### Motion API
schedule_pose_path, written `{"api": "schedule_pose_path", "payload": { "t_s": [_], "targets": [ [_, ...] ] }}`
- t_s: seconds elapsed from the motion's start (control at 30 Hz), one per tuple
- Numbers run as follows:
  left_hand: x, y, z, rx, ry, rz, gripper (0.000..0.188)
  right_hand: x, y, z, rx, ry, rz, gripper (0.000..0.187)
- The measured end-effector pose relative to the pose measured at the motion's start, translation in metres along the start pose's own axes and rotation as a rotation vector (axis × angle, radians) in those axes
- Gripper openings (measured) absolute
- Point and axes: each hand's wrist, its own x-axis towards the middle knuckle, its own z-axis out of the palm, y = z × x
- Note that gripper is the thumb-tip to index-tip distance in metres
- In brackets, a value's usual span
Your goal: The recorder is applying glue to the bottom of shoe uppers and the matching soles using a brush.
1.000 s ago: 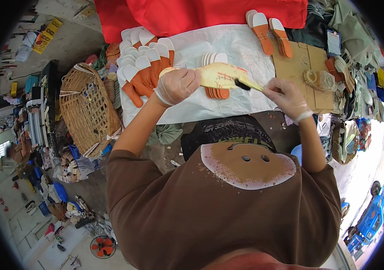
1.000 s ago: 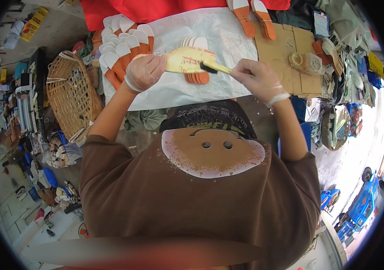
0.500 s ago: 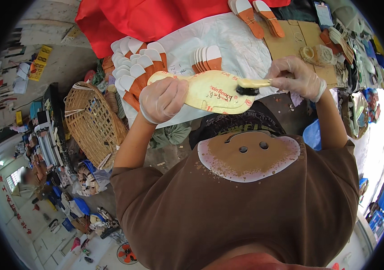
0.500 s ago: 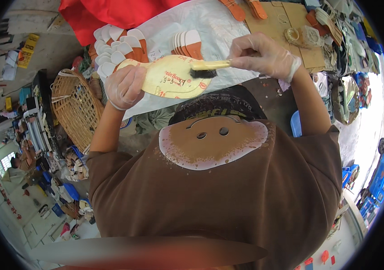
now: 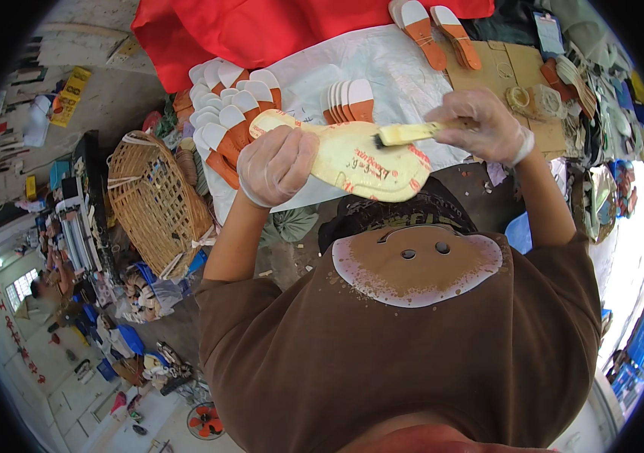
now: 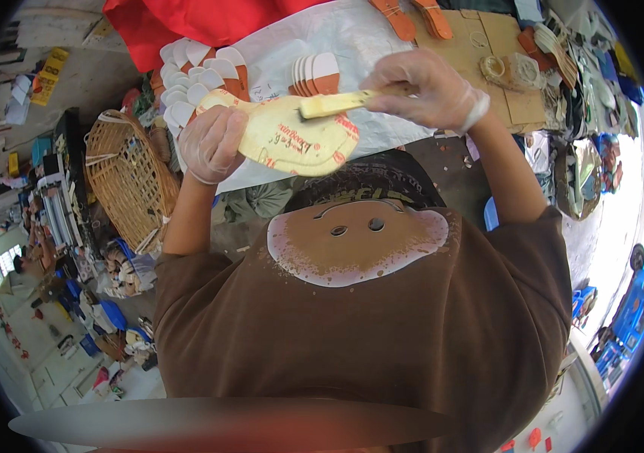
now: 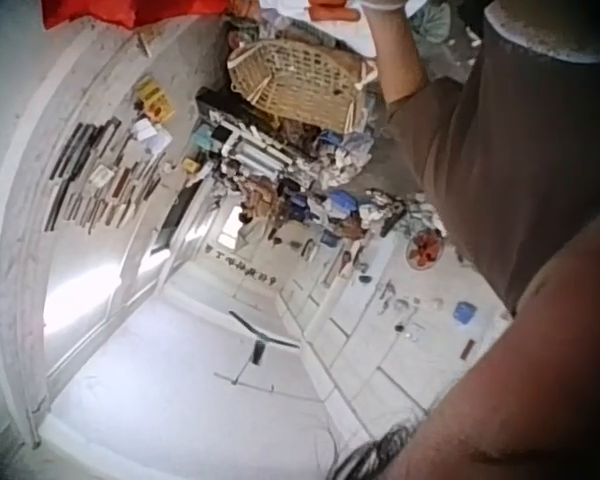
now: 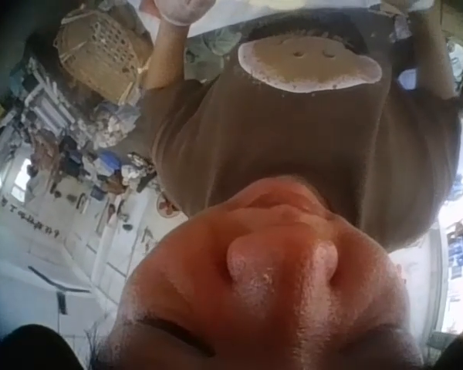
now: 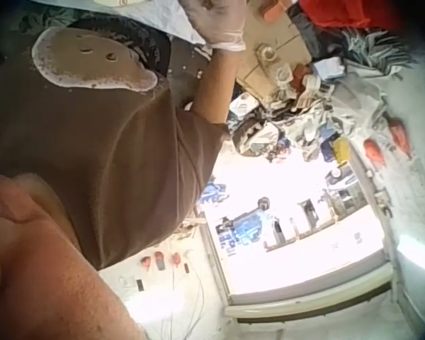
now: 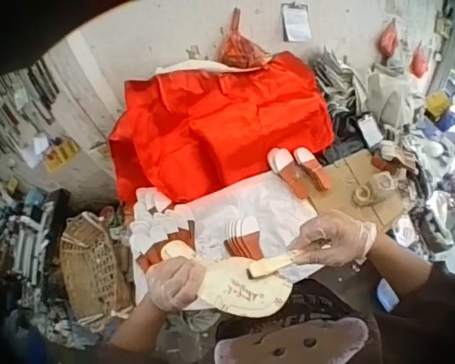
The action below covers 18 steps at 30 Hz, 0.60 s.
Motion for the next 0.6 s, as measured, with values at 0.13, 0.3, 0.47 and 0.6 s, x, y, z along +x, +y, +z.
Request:
{"api": "schedule_pose_path", "payload": {
  "t_s": [0.13,0.3,0.47,0.6],
  "targets": [
    [-0.023,-0.006,0.013,0.076,-0.053,-0.086,0.029,-0.008,0.003,0.008,0.074,-0.06,0.122,0.015],
    [-0.093,-0.005,0.043,-0.024,-0.127,-0.585,0.024,-0.019,0.051,0.05,0.474,0.317,0.294,0.022],
    [-0.198,0.022,0.047,0.118,-0.096,-1.478,0.023,-0.026,0.081,0.053,0.53,0.617,0.539,0.027],
    [-0.341,0.023,0.029,0.078,0.102,-1.951,0.031,-0.023,0.082,0.054,0.469,0.585,0.65,0.027]
  ]
}}
